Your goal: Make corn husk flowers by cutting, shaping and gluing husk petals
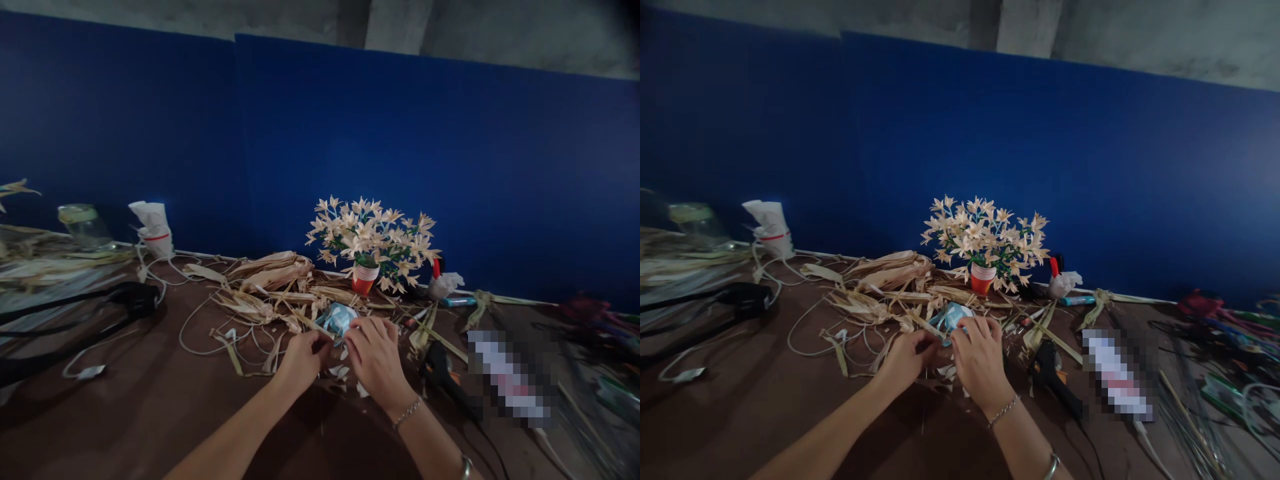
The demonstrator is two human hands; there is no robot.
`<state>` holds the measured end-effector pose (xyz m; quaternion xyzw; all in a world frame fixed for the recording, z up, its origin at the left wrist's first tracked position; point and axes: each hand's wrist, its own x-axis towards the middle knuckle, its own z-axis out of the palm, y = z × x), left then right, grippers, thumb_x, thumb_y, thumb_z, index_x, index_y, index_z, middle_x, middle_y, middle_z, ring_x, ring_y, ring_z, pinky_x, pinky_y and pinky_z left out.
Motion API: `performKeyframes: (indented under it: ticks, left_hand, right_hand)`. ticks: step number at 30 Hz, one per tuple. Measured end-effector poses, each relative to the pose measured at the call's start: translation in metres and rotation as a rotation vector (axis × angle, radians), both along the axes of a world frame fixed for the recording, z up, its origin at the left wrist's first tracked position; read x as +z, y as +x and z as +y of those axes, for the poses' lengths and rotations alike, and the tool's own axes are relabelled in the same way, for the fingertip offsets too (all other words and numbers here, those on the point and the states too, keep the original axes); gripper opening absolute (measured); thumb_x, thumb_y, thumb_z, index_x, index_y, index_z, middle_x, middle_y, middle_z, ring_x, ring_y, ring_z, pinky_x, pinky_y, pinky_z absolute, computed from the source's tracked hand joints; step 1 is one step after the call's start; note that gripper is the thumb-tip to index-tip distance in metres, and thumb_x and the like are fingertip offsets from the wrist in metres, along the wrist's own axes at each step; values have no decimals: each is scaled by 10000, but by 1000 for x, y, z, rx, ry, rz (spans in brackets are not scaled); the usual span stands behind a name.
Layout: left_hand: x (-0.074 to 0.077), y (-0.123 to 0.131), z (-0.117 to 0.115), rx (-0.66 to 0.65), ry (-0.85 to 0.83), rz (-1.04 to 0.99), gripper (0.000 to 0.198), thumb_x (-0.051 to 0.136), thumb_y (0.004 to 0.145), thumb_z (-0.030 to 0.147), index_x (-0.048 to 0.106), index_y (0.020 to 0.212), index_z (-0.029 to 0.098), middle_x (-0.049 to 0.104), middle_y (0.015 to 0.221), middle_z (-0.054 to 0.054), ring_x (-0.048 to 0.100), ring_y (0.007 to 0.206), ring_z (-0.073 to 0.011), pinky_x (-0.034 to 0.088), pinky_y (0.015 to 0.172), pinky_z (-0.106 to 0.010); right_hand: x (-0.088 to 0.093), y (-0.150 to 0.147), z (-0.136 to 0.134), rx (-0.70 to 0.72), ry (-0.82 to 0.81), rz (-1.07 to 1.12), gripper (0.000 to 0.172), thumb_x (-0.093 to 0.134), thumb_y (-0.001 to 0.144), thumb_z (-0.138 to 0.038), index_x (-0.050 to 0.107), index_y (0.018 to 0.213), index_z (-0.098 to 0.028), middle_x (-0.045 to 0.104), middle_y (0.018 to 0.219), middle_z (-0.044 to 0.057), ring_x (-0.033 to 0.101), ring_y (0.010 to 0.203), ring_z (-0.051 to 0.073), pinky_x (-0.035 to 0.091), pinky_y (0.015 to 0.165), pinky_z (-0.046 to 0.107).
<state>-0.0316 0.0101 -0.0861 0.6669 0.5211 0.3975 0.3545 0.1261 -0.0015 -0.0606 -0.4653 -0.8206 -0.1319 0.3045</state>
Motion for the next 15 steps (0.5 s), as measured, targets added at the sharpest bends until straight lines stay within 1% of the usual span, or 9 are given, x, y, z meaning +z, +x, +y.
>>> performKeyframes:
  ticks: [7,15]
  left_hand:
    - [-1,1,0,-32,-28,-41,207,495,711,284,639,718,134,639,622,-18,555,557,-142,404,528,-209]
    - [0,1,-1,-37,1,-60,189,518,703,285,634,705,136,630,635,-18,551,603,-146,405,552,-207]
  right_hand:
    - [-2,0,1,-8,34,-20,104,484,800,-159,575,772,-202,570,906,28,463,874,168,266,842,340]
    - [-1,1,0,-5,29,-4,112,483,800,-153,581,783,-205,573,908,34,456,876,176,264,840,347]
